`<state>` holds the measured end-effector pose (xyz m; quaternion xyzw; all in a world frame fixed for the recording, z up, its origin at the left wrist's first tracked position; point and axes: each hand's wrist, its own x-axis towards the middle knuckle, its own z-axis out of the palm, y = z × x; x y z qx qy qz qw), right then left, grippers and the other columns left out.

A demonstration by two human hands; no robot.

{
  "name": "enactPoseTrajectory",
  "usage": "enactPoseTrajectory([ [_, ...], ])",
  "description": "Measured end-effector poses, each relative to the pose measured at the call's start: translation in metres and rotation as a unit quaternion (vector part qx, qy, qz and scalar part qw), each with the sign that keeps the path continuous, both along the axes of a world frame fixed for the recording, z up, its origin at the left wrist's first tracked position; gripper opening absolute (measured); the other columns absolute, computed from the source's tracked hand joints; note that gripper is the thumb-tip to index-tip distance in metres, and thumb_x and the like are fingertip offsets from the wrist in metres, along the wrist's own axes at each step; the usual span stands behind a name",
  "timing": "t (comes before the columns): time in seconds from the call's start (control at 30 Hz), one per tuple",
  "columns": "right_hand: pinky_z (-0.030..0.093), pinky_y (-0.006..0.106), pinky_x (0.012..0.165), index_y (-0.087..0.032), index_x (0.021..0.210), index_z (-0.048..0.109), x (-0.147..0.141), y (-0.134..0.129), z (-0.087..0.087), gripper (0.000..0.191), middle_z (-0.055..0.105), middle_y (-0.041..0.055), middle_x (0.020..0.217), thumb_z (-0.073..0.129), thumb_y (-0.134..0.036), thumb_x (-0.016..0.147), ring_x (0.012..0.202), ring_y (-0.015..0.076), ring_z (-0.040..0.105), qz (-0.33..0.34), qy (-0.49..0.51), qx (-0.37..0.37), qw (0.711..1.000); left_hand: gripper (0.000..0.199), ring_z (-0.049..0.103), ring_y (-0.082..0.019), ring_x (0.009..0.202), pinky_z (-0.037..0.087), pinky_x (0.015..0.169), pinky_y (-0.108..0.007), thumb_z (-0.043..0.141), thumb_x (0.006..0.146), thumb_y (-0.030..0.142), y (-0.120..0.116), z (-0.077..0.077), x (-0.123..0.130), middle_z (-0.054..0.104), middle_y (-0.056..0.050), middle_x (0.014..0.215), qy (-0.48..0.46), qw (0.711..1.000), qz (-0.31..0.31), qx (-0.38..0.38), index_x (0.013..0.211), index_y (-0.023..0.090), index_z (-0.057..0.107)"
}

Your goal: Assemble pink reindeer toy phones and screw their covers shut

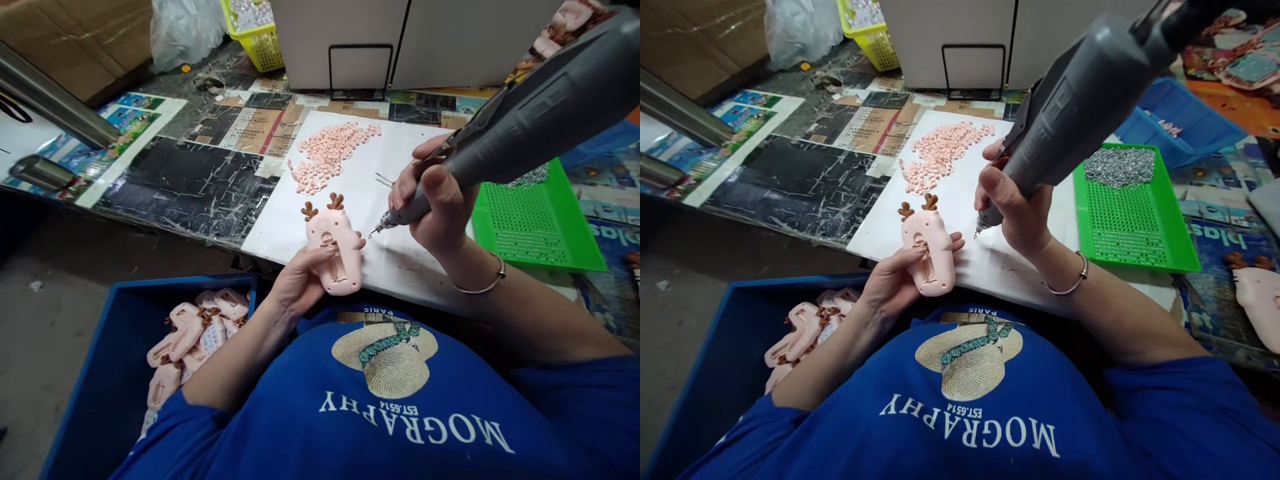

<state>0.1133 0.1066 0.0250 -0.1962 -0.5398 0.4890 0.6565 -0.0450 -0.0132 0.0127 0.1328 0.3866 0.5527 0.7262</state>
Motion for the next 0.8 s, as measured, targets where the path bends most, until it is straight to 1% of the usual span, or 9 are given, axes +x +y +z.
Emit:
enactPoseTrajectory([
  [0.07, 0.035, 0.03, 0.037, -0.033, 0.089, 0.065, -0.001, 0.0, -0.004, 0.037, 0.047, -0.0109, 0.053, 0.085, -0.057, 0.069, 0.035, 0.0114, 0.04, 0.01, 0.011, 0.003, 1.0, 0.048, 0.07, -0.034, 0.119, 0.051, 0.112, -0.051, 0.075, 0.071, 0.015, 0.004, -0.002, 0.005, 0.076, -0.018, 0.119, -0.016, 1.0, -0.018, 0.003, 0.118, 0.01, 0.068],
  [0.13, 0.034, 0.029, 0.036, -0.031, 0.089, 0.066, 0.002, -0.002, -0.003, 0.034, 0.049, -0.0101, 0.053, 0.083, -0.054, 0.071, 0.036, 0.0117, 0.041, 0.012, 0.016, 0.006, 1.0, 0.048, 0.069, -0.034, 0.121, 0.049, 0.114, -0.051, 0.075, 0.07, 0.015, 0.007, -0.004, 0.01, 0.075, -0.018, 0.122, -0.019, 1.0, -0.02, -0.002, 0.117, 0.01, 0.068],
  [0.23, 0.034, 0.029, 0.038, -0.029, 0.09, 0.064, 0.01, -0.008, 0.008, 0.032, 0.05, -0.0095, 0.054, 0.082, -0.052, 0.075, 0.037, 0.012, 0.043, 0.001, 0.024, 0.015, 1.0, 0.045, 0.07, -0.032, 0.119, 0.05, 0.113, -0.048, 0.076, 0.069, 0.014, 0.012, -0.006, 0.013, 0.076, -0.016, 0.121, -0.008, 1.0, -0.011, -0.015, 0.113, 0.011, 0.07],
  [0.33, 0.035, 0.028, 0.04, -0.026, 0.091, 0.061, 0.018, -0.014, 0.022, 0.032, 0.049, -0.0088, 0.055, 0.078, -0.051, 0.08, 0.039, 0.0119, 0.044, -0.019, 0.024, 0.028, 0.999, 0.04, 0.072, -0.03, 0.114, 0.053, 0.109, -0.045, 0.077, 0.068, 0.014, 0.016, -0.007, 0.016, 0.077, -0.014, 0.119, 0.002, 1.0, -0.011, -0.004, 0.108, 0.012, 0.072],
  [0.47, 0.033, 0.026, 0.04, -0.026, 0.091, 0.057, 0.027, -0.019, 0.031, 0.04, 0.044, -0.0094, 0.053, 0.081, -0.055, 0.078, 0.039, 0.0111, 0.041, -0.042, 0.023, 0.037, 0.998, 0.036, 0.073, -0.029, 0.11, 0.054, 0.104, -0.042, 0.079, 0.07, 0.017, 0.023, -0.009, 0.024, 0.077, -0.013, 0.12, 0.003, 0.997, -0.069, 0.044, 0.105, 0.012, 0.075],
  [0.57, 0.034, 0.026, 0.039, -0.026, 0.091, 0.06, 0.034, -0.021, 0.034, 0.036, 0.045, -0.0089, 0.053, 0.081, -0.052, 0.079, 0.039, 0.0108, 0.041, -0.036, 0.037, 0.039, 0.998, 0.041, 0.073, -0.029, 0.109, 0.054, 0.101, -0.041, 0.08, 0.068, 0.02, 0.03, -0.013, 0.033, 0.077, -0.014, 0.118, -0.008, 0.99, -0.131, 0.056, 0.108, 0.012, 0.075],
  [0.63, 0.033, 0.025, 0.038, -0.025, 0.089, 0.063, 0.04, -0.021, 0.035, 0.031, 0.046, -0.0084, 0.054, 0.081, -0.048, 0.079, 0.038, 0.0106, 0.041, -0.03, 0.047, 0.046, 0.997, 0.046, 0.073, -0.027, 0.102, 0.054, 0.097, -0.038, 0.083, 0.065, 0.021, 0.035, -0.015, 0.039, 0.078, -0.014, 0.113, -0.007, 0.986, -0.157, 0.048, 0.11, 0.011, 0.075],
  [0.7, 0.032, 0.025, 0.037, -0.026, 0.09, 0.064, 0.048, -0.021, 0.036, 0.03, 0.045, -0.0082, 0.054, 0.081, -0.048, 0.079, 0.037, 0.0106, 0.04, -0.04, 0.046, 0.058, 0.996, 0.048, 0.073, -0.023, 0.096, 0.054, 0.092, -0.034, 0.084, 0.064, 0.021, 0.038, -0.016, 0.043, 0.078, -0.013, 0.109, 0.0, 0.985, -0.165, 0.039, 0.11, 0.01, 0.075],
  [0.8, 0.031, 0.025, 0.036, -0.027, 0.088, 0.063, 0.06, -0.018, 0.039, 0.032, 0.043, -0.0081, 0.054, 0.08, -0.053, 0.079, 0.036, 0.0099, 0.039, -0.084, 0.042, 0.073, 0.993, 0.047, 0.072, -0.021, 0.094, 0.054, 0.088, -0.032, 0.084, 0.065, 0.021, 0.042, -0.017, 0.048, 0.078, -0.012, 0.108, 0.01, 0.986, -0.161, 0.029, 0.111, 0.01, 0.074],
])
